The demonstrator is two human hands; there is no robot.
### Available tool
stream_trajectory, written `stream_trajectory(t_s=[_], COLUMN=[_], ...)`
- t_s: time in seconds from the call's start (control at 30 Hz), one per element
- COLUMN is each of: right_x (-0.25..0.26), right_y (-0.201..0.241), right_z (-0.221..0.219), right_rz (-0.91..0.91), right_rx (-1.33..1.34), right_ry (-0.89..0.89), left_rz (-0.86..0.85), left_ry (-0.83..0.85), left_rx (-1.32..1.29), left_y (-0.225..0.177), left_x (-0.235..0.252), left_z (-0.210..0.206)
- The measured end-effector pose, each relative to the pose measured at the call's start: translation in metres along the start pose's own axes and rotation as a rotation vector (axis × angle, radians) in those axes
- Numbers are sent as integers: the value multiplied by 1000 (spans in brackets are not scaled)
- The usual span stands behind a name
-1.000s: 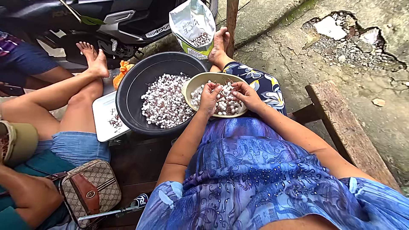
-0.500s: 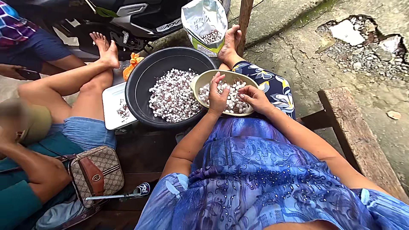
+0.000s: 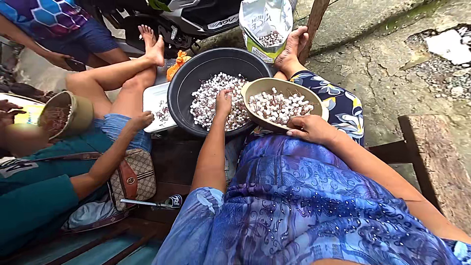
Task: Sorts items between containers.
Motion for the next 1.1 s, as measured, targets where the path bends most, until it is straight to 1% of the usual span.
stream_trajectory(t_s=[0.03, 0.1, 0.2, 0.3, 0.43, 0.5, 0.57, 0.7, 0.8, 0.87, 0.93, 1.0, 1.03, 1.1], right_x=[-1, -1, -2, -4, -6, -6, -6, -5, -3, -3, -3, -4, -4, -5], right_y=[2, 5, 5, 2, 6, 8, 8, 12, 13, 13, 14, 14, 14, 15], right_z=[-1, 0, 1, -1, -2, -2, -4, -4, -1, -1, 0, 1, 2, 2], right_rz=[-3, -21, -36, -42, -46, -49, -32, -4, 36, 62, 76, 81, 88, 93], right_rx=[-8, -18, -15, -1, -1, -3, 2, 10, 28, 31, 33, 29, 26, 37], right_ry=[42, 83, 78, 73, 71, 77, 58, 30, 51, 32, 22, 28, 22, 18], left_rz=[-6, -89, -197, -224, -188, -203, -228, -197, -281, -298, -244, -176, -167, -161], left_ry=[8, 74, 221, 283, 298, 271, 267, 303, 321, 309, 315, 289, 274, 309], left_rx=[23, 142, 335, 419, 416, 416, 465, 489, 453, 459, 473, 445, 434, 441], left_y=[5, 11, 14, 20, 4, 1, 4, 7, 9, 8, 4, 11, 16, 20], left_x=[3, 3, -7, -11, -23, -27, -25, -26, -24, -26, -29, -29, -27, -27], left_z=[-5, -20, -50, -73, -66, -62, -61, -59, -63, -62, -57, -58, -60, -64])
Point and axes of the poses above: each hand's wrist, its own x-axis towards the middle knuckle, its own z-axis out of the back of the hand, y = z × x, the point moved 6 cm from there along x, towards the middle knuckle, and after that the axes turned 15 degrees about -y, right-handed, at the moved point
